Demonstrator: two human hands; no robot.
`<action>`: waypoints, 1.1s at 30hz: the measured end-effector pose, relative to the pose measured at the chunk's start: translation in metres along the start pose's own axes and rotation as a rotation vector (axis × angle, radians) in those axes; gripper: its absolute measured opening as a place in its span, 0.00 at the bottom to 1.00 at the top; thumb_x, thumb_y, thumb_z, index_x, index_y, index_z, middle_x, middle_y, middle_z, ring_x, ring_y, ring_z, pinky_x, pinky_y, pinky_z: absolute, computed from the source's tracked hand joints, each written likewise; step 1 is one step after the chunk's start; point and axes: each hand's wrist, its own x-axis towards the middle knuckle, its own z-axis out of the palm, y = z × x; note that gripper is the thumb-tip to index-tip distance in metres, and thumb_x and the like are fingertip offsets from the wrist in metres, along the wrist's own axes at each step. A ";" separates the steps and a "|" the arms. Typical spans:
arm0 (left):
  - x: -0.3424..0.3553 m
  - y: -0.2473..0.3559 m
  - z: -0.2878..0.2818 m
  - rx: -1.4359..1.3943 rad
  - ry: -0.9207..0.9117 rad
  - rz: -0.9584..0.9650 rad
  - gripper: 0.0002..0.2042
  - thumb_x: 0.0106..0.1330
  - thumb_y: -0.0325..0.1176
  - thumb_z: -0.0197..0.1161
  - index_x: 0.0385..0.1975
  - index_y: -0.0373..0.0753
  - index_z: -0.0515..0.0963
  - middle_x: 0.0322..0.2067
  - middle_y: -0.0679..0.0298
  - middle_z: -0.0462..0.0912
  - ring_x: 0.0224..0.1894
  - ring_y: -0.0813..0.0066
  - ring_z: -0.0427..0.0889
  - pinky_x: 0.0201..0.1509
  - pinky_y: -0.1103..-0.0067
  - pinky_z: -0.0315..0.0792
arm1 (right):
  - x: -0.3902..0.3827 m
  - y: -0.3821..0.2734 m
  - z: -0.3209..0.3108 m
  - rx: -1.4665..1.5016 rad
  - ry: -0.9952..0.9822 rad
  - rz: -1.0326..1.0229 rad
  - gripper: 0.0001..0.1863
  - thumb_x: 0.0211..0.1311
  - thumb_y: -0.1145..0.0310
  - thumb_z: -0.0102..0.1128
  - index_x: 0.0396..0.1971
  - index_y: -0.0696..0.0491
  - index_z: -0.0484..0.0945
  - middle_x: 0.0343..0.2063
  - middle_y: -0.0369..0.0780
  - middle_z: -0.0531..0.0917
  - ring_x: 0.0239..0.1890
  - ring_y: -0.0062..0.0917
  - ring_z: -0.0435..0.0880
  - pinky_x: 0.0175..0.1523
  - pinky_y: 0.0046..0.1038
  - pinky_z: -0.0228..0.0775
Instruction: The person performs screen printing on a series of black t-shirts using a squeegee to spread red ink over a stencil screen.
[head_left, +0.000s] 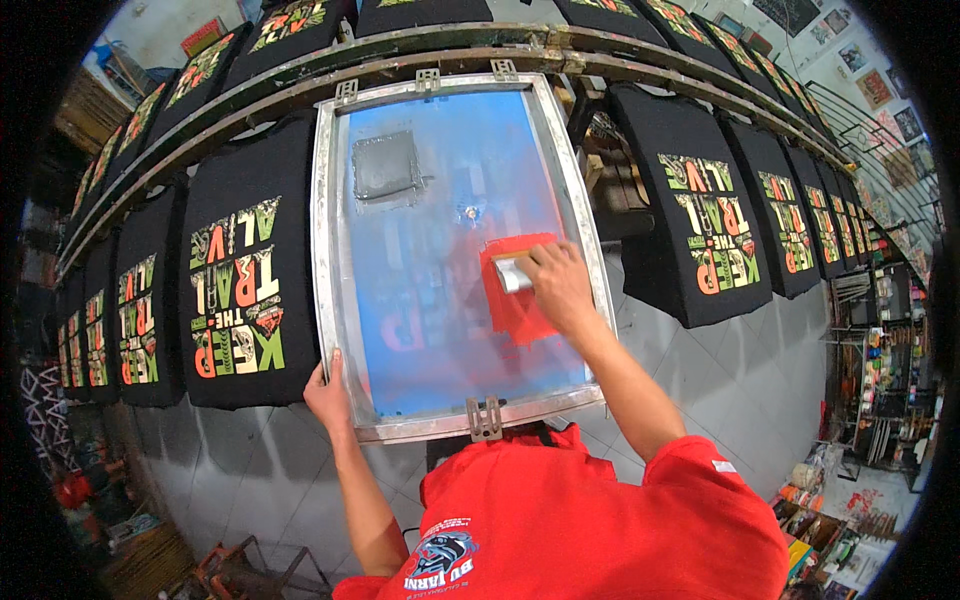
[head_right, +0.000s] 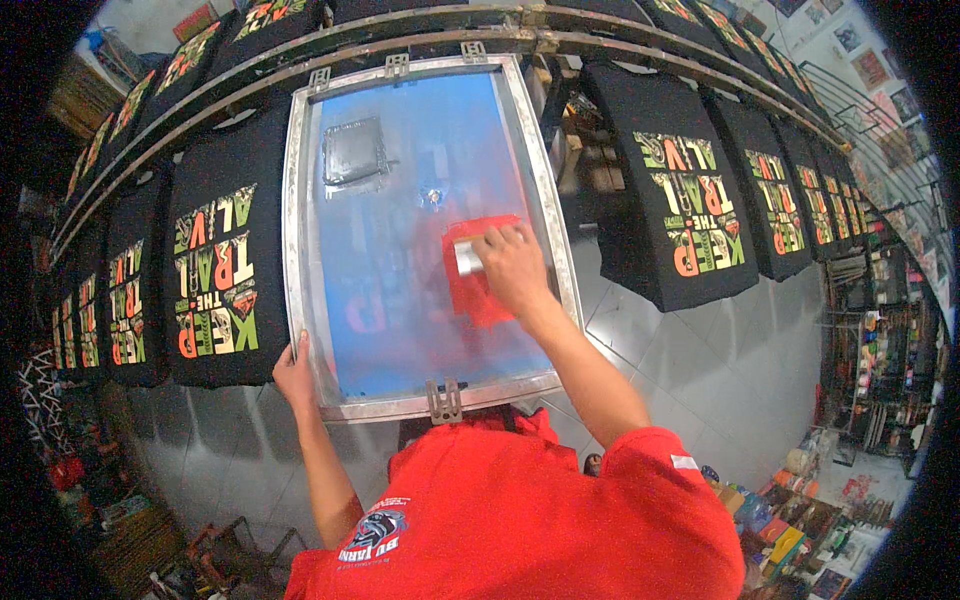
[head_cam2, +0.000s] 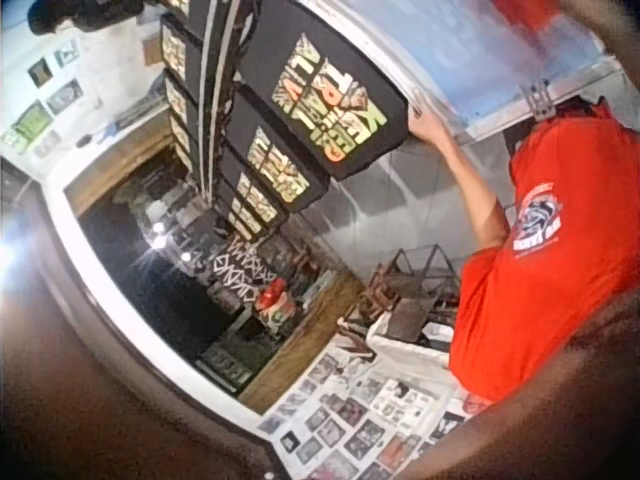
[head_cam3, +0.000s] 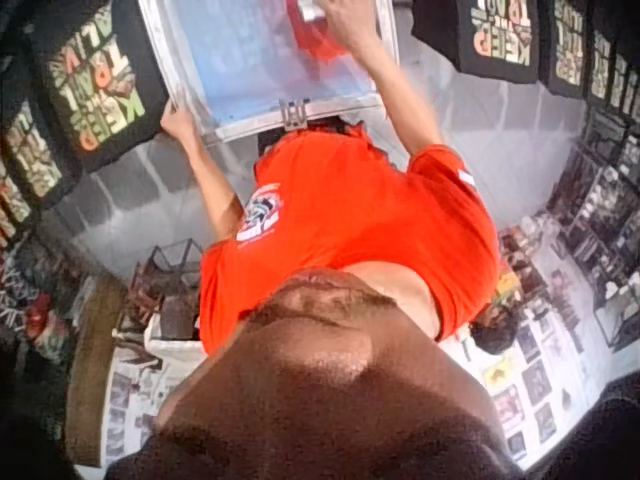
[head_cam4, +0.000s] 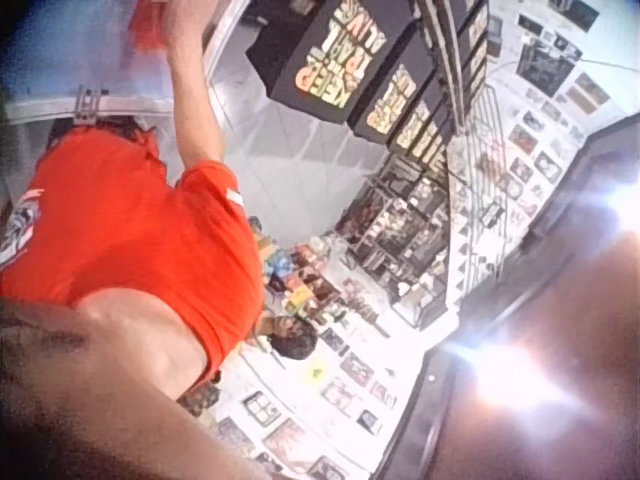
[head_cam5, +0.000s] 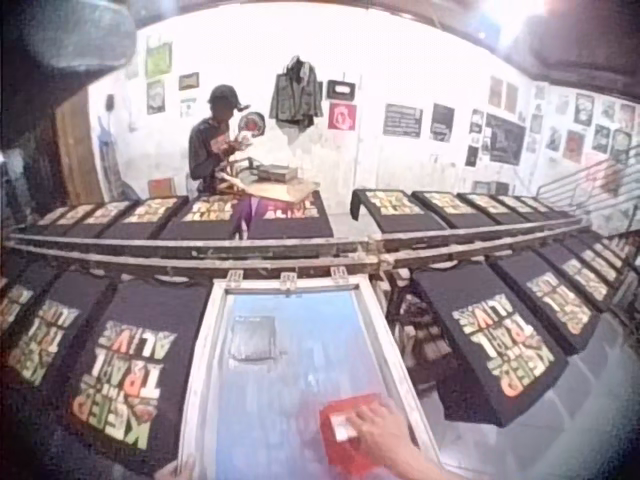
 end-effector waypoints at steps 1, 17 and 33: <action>-0.001 0.004 0.000 -0.005 -0.007 0.008 0.20 0.67 0.40 0.68 0.46 0.26 0.83 0.36 0.59 0.88 0.37 0.79 0.81 0.44 0.79 0.75 | -0.013 -0.002 0.007 0.007 0.018 0.005 0.13 0.53 0.73 0.57 0.40 0.50 0.82 0.39 0.38 0.82 0.49 0.31 0.80 0.59 0.38 0.65; 0.002 -0.005 0.002 -0.078 -0.036 0.046 0.20 0.66 0.40 0.69 0.47 0.26 0.82 0.36 0.56 0.88 0.37 0.76 0.83 0.45 0.77 0.75 | 0.025 0.014 -0.011 -0.016 -0.056 0.098 0.14 0.54 0.75 0.56 0.38 0.46 0.84 0.36 0.37 0.85 0.45 0.31 0.83 0.57 0.38 0.65; -0.008 0.012 -0.001 -0.054 -0.029 -0.012 0.20 0.67 0.40 0.67 0.47 0.28 0.83 0.36 0.58 0.88 0.37 0.78 0.81 0.45 0.78 0.75 | -0.061 -0.021 -0.027 0.099 -0.084 0.022 0.16 0.42 0.77 0.63 0.36 0.49 0.84 0.34 0.36 0.83 0.43 0.31 0.81 0.55 0.36 0.68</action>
